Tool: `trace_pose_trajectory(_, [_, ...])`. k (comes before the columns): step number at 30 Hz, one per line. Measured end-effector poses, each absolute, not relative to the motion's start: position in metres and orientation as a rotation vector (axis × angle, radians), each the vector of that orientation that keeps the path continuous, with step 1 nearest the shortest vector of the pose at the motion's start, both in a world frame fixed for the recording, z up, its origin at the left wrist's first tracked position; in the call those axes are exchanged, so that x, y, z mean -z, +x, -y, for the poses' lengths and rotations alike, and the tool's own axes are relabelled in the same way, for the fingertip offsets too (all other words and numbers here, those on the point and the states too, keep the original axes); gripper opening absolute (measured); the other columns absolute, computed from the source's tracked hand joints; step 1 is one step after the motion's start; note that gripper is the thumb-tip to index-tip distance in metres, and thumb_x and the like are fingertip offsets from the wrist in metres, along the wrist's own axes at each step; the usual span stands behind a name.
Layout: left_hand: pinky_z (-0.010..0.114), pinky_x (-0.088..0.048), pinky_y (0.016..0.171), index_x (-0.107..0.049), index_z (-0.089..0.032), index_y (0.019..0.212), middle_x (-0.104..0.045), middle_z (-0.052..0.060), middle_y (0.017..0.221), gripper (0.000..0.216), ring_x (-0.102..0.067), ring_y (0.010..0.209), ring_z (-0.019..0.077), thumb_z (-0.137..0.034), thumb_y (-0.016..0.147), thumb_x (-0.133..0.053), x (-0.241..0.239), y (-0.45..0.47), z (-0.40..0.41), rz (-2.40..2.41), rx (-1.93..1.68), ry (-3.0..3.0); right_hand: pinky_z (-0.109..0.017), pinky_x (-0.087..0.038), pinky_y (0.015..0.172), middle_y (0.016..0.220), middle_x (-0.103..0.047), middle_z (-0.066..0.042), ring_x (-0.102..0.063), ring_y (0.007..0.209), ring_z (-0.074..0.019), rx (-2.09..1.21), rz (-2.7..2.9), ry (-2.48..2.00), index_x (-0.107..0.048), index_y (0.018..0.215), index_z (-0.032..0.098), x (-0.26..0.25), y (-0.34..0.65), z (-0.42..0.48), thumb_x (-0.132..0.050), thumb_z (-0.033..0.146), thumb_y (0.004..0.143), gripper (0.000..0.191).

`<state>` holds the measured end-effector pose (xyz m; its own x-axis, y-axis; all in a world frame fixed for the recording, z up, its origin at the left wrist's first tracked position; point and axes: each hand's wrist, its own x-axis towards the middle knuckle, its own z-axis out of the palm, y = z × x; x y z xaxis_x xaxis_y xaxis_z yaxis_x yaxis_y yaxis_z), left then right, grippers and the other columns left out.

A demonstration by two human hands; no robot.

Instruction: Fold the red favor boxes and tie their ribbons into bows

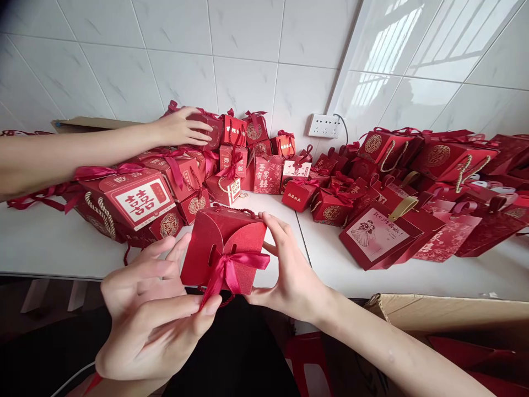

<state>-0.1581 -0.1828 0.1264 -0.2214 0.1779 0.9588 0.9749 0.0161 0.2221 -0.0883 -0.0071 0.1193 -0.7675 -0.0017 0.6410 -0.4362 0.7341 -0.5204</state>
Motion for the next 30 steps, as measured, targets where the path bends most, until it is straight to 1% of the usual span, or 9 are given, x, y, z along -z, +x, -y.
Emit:
trace_pose_trajectory(5, [0.046, -0.056, 0.086, -0.059, -0.020, 0.073, -0.044, 0.003, 0.099, 0.015, -0.050, 0.112, 0.0249, -0.007, 0.073, -0.064, -0.124, -0.160, 0.183, 1.511, 1.320, -1.244, -0.045, -0.056, 0.085, 0.142, -0.026, -0.012, -0.031, 0.132, -0.0342, -0.910, 2.308, 0.328, -0.007, 0.145, 0.033, -0.119, -0.089, 0.007, -0.078, 0.032, 0.063, 0.109])
trace_pose_trajectory(9, [0.047, -0.056, 0.087, -0.057, -0.018, 0.074, -0.047, 0.005, 0.104, 0.016, -0.049, 0.117, 0.0284, -0.004, 0.072, -0.064, -0.118, -0.162, 0.182, 1.529, 1.504, -1.211, -0.047, -0.055, 0.087, 0.140, -0.029, -0.014, -0.036, 0.130, -0.0334, -0.834, 2.327, 0.323, -0.007, 0.145, 0.031, -0.121, -0.087, 0.006, -0.074, 0.031, 0.068, 0.102])
trace_pose_trajectory(15, [0.042, -0.058, 0.085, -0.056, -0.016, 0.073, -0.049, 0.005, 0.107, 0.017, -0.049, 0.117, 0.0265, -0.002, 0.072, -0.064, -0.118, -0.164, 0.179, 1.490, 1.608, -1.229, -0.050, -0.055, 0.085, 0.138, -0.035, -0.012, -0.041, 0.126, -0.0354, -0.825, 2.364, 0.286, -0.007, 0.145, 0.036, -0.122, -0.076, 0.001, -0.074, 0.035, 0.067, 0.103])
trace_pose_trajectory(18, [0.034, -0.059, 0.079, -0.056, -0.016, 0.073, -0.052, 0.004, 0.100, 0.012, -0.056, 0.108, 0.0219, -0.006, 0.074, -0.063, -0.116, -0.182, 0.169, 1.576, 1.655, -1.164, -0.046, -0.055, 0.087, 0.140, -0.035, -0.010, -0.041, 0.127, -0.0346, -0.829, 2.345, 0.164, -0.012, 0.144, 0.034, -0.124, -0.062, -0.006, -0.076, 0.033, 0.064, 0.102])
trace_pose_trajectory(21, [0.029, -0.057, 0.072, -0.055, -0.017, 0.071, -0.057, 0.003, 0.087, 0.010, -0.062, 0.089, 0.0159, -0.020, 0.079, -0.060, -0.104, -0.209, 0.148, 1.905, 1.704, -1.116, -0.045, -0.052, 0.090, 0.140, -0.040, -0.012, -0.046, 0.124, -0.0321, -1.144, 2.235, -0.106, -0.023, 0.142, 0.029, -0.127, -0.044, -0.019, -0.073, 0.040, 0.067, 0.092])
trace_pose_trajectory(24, [0.032, -0.054, 0.079, -0.057, -0.018, 0.074, -0.062, 0.003, 0.086, 0.012, -0.063, 0.086, 0.0162, -0.027, 0.081, -0.055, -0.086, -0.219, 0.116, 2.210, 1.510, -1.476, -0.050, -0.050, 0.089, 0.126, -0.057, -0.011, -0.054, 0.116, -0.0312, -1.652, 1.981, -0.301, -0.045, 0.129, 0.025, -0.131, -0.022, -0.037, -0.057, 0.058, 0.075, 0.065])
trace_pose_trajectory(26, [0.035, -0.051, 0.087, -0.060, -0.020, 0.084, -0.064, 0.005, 0.099, 0.011, -0.062, 0.097, 0.0190, -0.029, 0.081, -0.055, -0.074, -0.211, 0.094, 2.215, 1.245, -1.889, -0.051, -0.051, 0.086, 0.112, -0.066, -0.008, -0.060, 0.108, -0.0301, -1.862, 1.806, -0.400, -0.057, 0.113, 0.025, -0.133, -0.004, -0.046, -0.044, 0.062, 0.079, 0.053])
trace_pose_trajectory(28, [0.041, -0.045, 0.096, -0.060, -0.020, 0.100, -0.059, 0.010, 0.119, 0.027, -0.053, 0.116, 0.0249, -0.033, 0.076, -0.061, -0.062, -0.197, 0.075, 2.158, 0.936, -2.182, -0.049, -0.053, 0.084, 0.104, -0.069, -0.006, -0.064, 0.101, -0.0274, -1.946, 1.644, -0.500, -0.061, 0.103, 0.025, -0.132, 0.016, -0.053, -0.038, 0.061, 0.081, 0.048])
trace_pose_trajectory(30, [0.048, -0.036, 0.104, -0.054, -0.018, 0.116, -0.049, 0.014, 0.134, 0.050, -0.039, 0.129, 0.0306, -0.032, 0.070, -0.066, -0.051, -0.187, 0.060, 2.153, 0.677, -2.265, -0.047, -0.053, 0.084, 0.103, -0.070, -0.004, -0.065, 0.099, -0.0250, -1.948, 1.500, -0.580, -0.062, 0.101, 0.025, -0.130, 0.035, -0.054, -0.035, 0.059, 0.082, 0.047])
